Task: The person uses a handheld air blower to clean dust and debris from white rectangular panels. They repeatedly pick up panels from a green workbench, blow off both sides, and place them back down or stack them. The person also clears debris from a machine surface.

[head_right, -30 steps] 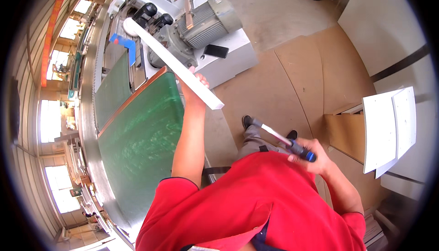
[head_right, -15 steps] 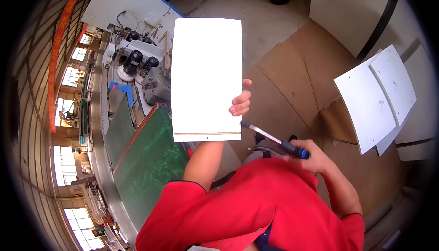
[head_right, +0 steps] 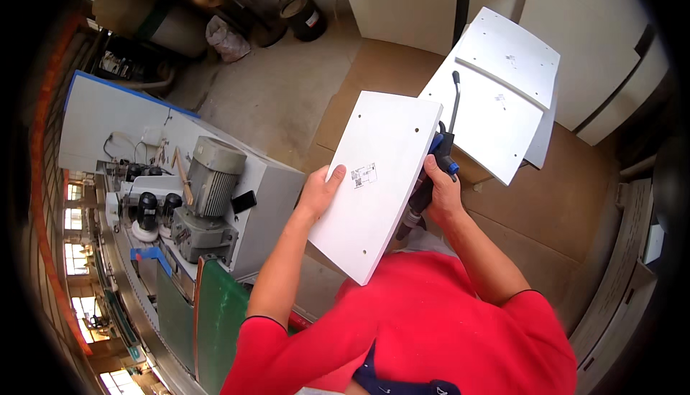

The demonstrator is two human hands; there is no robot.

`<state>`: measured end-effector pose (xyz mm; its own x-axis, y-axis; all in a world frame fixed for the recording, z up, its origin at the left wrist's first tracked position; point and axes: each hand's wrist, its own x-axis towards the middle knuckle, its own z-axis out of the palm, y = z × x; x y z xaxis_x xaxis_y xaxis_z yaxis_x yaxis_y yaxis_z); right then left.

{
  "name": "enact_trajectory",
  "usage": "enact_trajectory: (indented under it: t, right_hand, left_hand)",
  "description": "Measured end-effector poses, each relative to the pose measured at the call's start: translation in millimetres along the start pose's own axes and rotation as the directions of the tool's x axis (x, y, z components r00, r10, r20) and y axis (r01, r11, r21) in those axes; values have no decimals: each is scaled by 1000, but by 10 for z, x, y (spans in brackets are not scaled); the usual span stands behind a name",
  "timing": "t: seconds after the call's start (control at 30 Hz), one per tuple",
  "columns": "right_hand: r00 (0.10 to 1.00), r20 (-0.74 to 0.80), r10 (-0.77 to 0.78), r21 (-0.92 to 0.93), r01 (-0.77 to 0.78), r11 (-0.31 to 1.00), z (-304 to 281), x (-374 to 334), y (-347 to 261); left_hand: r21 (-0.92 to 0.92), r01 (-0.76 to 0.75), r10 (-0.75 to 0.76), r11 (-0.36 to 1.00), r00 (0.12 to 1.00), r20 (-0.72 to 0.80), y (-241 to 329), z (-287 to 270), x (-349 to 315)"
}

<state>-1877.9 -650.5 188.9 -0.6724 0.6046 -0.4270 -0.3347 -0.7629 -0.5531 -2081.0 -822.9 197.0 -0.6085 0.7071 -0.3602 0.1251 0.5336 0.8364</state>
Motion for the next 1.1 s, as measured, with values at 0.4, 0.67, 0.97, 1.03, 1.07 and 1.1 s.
enact_trajectory:
  t: [0.4, 0.67, 0.97, 1.03, 1.07, 1.1]
  right_hand:
    - [729, -643, -234, 185, 444, 876, -1232, 90, -396]
    - [579, -785, -219, 153, 524, 838, -1641, 679, -655]
    - [825, -414, -384, -154, 352, 923, -1631, 359, -590]
    - [937, -202, -285, -176, 252, 952, -906, 471, -400]
    - [969, -133, -210, -233, 175, 956, -668, 591, -303]
    - [984, 7, -176, -228, 173, 958, -398, 701, -141]
  left_hand:
    - [493, -422, 446, 761, 892, 75, 1037, 779, 764]
    - [385, -179, 183, 905, 983, 28, -372, 479, 311]
    - [161, 375, -271, 913, 852, -449, -1761, 42, -1475]
    - [75, 419, -320, 905, 785, -530, -1968, -21, -1737]
    - [39, 435, -339, 899, 751, -566, -2053, -37, -1838]
    - [7, 451, -358, 893, 718, -597, -2138, -66, -1946]
